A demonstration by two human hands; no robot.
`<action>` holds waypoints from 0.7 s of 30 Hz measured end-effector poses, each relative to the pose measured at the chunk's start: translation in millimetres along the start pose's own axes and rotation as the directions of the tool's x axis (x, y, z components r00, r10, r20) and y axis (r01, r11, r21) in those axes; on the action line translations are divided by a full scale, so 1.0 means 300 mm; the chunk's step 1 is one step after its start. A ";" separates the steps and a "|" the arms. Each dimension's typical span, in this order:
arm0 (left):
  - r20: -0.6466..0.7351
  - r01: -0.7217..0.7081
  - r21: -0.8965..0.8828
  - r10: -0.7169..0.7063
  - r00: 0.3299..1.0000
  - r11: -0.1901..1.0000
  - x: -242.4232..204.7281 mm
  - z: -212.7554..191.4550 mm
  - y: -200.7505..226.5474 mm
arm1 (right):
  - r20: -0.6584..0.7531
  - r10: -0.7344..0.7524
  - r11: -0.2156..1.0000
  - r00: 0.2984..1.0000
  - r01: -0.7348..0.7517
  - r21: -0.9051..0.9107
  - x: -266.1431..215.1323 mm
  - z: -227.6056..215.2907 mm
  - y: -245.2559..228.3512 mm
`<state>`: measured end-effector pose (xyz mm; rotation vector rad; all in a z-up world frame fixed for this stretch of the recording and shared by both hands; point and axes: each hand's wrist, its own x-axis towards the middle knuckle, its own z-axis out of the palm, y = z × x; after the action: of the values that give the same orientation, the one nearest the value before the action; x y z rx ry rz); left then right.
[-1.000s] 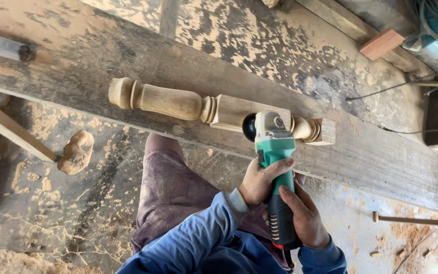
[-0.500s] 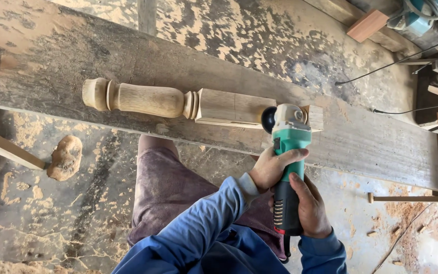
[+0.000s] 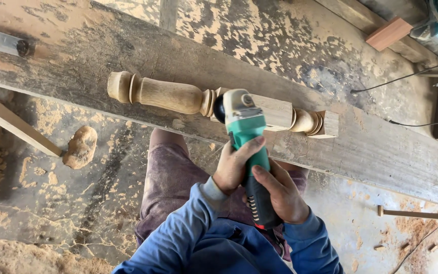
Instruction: Sanding a decorative wooden furniture leg using a handheld power sander with a sanding disc.
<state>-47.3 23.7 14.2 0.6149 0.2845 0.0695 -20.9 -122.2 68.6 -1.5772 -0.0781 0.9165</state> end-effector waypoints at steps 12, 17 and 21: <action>0.071 0.107 0.085 -0.114 0.991 0.991 0.135 0.126 -0.150 | -0.128 0.055 0.996 0.990 -0.046 0.074 -0.047 -0.152 -0.009; 0.129 0.151 0.137 -0.169 0.977 0.979 0.219 0.166 -0.227 | -0.254 0.053 0.996 0.966 -0.033 0.082 -0.057 -0.200 0.005; 0.172 0.184 0.240 -0.228 0.958 0.953 0.269 0.182 -0.190 | -0.276 0.032 0.987 0.960 0.013 0.160 -0.030 -0.198 -0.004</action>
<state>44.5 -41.5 4.2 0.8044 0.1623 -0.2287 8.2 -174.9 70.5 -1.5412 0.1980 0.6819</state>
